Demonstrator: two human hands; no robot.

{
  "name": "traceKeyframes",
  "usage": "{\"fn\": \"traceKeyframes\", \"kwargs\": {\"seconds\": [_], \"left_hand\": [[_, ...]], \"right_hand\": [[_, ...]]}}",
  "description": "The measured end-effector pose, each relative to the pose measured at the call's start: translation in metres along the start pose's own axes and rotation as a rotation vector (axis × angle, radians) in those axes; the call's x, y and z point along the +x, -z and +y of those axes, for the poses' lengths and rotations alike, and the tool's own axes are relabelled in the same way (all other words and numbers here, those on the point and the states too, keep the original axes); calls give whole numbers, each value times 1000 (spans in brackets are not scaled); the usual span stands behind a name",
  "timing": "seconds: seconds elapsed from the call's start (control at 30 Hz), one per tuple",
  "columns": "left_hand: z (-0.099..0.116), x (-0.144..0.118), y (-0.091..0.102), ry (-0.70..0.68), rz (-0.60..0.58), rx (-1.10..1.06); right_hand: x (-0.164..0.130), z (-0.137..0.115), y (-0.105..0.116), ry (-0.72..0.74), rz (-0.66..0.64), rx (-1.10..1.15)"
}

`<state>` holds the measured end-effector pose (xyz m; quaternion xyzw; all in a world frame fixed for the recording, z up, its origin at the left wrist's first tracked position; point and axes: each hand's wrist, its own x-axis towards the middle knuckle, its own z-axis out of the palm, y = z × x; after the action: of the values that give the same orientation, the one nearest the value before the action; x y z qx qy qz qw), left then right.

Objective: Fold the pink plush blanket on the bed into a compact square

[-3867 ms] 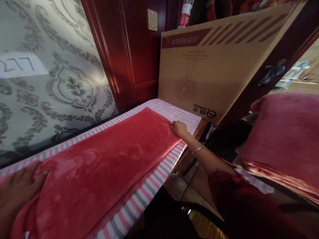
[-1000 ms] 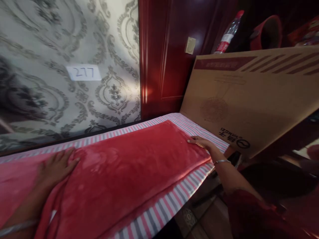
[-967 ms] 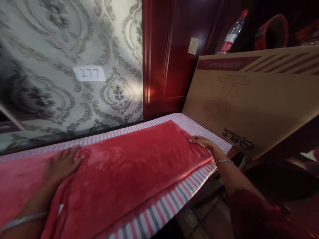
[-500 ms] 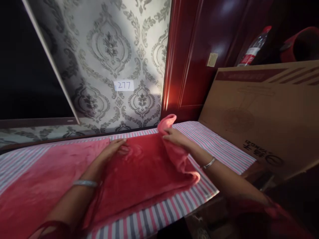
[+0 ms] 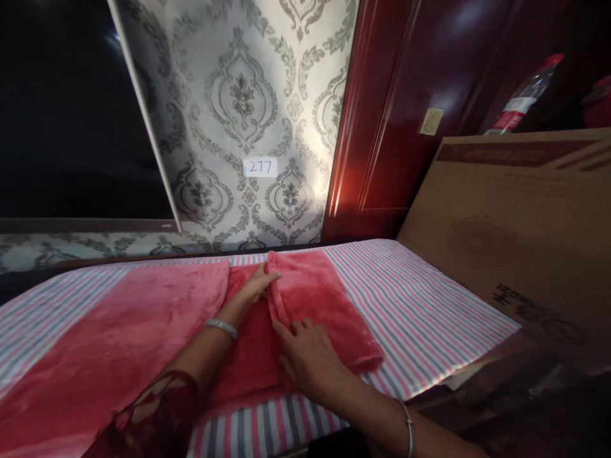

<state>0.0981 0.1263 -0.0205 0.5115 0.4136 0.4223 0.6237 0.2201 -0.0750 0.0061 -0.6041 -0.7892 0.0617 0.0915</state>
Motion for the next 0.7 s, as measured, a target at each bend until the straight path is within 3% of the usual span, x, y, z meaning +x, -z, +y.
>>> {"fn": "traceKeyframes", "kwargs": {"seconds": [0.17, 0.27, 0.4, 0.57, 0.7], "left_hand": [[0, 0, -18, -97, 102, 214], [1, -3, -16, -86, 101, 292], [5, -6, -10, -89, 75, 339], [4, -8, -7, -68, 45, 378], [7, -1, -10, -89, 54, 405]], "right_hand": [[4, -9, -10, 66, -49, -85], [10, -11, -7, 74, -103, -114], [10, -18, 0, 81, -83, -56], [6, -20, -11, 116, -108, -157], [10, -10, -8, 117, -17, -128]]}}
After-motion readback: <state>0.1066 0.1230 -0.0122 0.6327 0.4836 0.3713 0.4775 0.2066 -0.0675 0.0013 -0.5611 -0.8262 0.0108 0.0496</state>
